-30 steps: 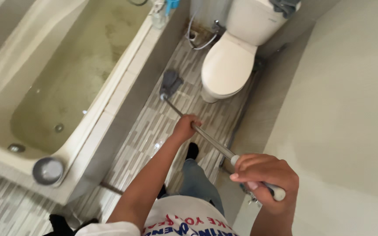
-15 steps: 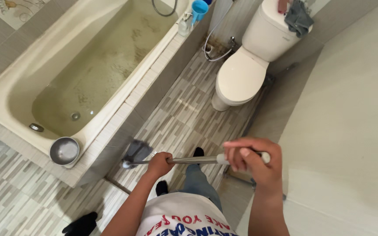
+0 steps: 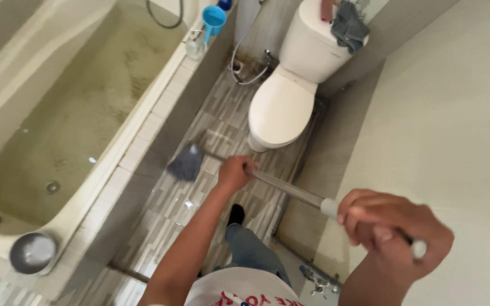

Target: The person mops a tiled floor using a flat mop with a long handle.

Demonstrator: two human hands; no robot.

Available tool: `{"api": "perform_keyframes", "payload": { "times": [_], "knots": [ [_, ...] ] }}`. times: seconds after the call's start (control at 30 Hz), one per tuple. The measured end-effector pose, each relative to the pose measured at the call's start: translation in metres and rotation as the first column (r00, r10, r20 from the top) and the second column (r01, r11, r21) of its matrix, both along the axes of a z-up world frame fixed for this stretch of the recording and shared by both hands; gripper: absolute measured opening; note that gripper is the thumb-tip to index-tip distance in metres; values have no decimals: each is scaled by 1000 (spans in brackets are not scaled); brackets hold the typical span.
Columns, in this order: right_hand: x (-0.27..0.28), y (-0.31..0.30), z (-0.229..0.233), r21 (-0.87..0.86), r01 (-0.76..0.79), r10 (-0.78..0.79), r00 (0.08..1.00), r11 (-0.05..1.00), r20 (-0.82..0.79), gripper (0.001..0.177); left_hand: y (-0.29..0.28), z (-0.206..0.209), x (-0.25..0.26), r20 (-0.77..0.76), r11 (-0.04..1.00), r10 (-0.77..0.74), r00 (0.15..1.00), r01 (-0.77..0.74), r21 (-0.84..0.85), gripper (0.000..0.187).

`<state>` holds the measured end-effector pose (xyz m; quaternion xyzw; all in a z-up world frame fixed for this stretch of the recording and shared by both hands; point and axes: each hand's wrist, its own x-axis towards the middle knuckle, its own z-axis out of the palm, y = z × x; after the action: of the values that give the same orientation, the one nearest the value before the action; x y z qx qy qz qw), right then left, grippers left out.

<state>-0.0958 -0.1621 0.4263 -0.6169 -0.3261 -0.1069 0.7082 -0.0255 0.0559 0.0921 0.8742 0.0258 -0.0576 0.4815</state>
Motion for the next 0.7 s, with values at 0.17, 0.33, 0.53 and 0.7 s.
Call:
{"api": "perform_keyframes", "payload": {
  "times": [0.17, 0.33, 0.53, 0.7],
  "knots": [
    [18, -4, -3, -89, -76, 78, 997, 993, 18, 36, -17, 0, 79, 199, 998, -39, 979, 49, -48, 39],
    [12, 22, -34, -243, -8, 13, 1000, 970, 19, 44, -18, -45, 98, 183, 992, -98, 978, 112, -65, 43],
    [-34, 46, -35, -263, -68, 57, 997, 962, -52, 39, -8, -98, 33, -150, 595, 9, 989, -126, -794, 25],
    [-81, 62, -31, -112, -159, 147, 984, 981, -102, 30, 35, -91, -93, 244, 931, -58, 968, 141, -337, 18]
  ]
}}
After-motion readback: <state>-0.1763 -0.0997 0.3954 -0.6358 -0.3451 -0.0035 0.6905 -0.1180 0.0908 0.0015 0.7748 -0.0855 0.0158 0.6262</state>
